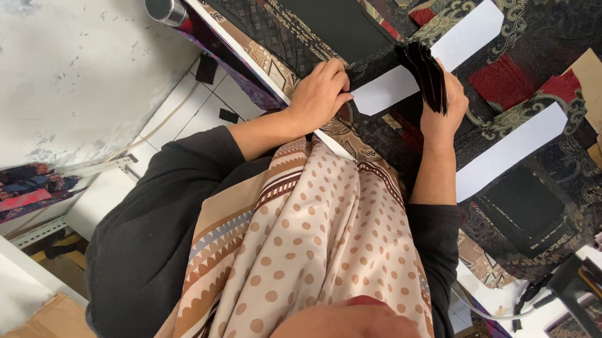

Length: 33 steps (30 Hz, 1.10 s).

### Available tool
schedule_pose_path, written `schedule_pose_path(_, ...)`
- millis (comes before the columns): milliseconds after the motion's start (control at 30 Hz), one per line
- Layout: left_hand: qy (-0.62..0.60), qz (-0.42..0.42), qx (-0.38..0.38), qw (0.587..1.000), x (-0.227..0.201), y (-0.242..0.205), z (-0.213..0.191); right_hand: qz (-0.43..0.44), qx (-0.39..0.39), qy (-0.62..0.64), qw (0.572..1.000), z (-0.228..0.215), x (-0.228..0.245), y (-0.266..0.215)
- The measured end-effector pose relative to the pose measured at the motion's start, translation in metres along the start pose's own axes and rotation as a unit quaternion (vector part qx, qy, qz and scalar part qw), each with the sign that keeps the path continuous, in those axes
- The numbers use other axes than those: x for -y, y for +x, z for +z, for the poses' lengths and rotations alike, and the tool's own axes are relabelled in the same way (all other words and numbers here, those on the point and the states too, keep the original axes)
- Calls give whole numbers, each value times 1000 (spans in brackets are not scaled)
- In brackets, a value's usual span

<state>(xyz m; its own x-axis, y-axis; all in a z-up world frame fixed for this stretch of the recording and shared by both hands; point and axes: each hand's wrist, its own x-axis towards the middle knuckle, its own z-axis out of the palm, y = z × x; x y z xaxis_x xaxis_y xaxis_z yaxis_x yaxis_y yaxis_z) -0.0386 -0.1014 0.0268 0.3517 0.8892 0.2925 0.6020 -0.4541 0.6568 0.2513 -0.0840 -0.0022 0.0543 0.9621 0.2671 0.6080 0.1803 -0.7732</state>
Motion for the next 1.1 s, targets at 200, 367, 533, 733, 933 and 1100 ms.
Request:
schedule_pose_path(200, -57, 23, -23, 998, 7, -7, 14, -60, -8, -1, 998, -2, 0, -2)
schedule_pose_path(367, -357, -125, 62, 923, 18, 2, 28, -45, -6, -1, 999, -4, 14, 0)
schedule_pose_path(533, -493, -208, 99, 839, 23, 37, 28, -108, 23, -61, 992, -10, 37, 6)
schedule_pose_path(733, -556, -199, 104, 800, 13, 79, 36, -194, 48, -153, 968, -12, 54, 3)
schedule_pose_path(933, -405, -123, 109, 900, 24, 80, 8, -170, 3, -153, 973, -8, 43, 0)
schedule_pose_path(1100, -33, -28, 63, 997, 17, 35, -9, -87, -22, -68, 994, -4, 17, -1)
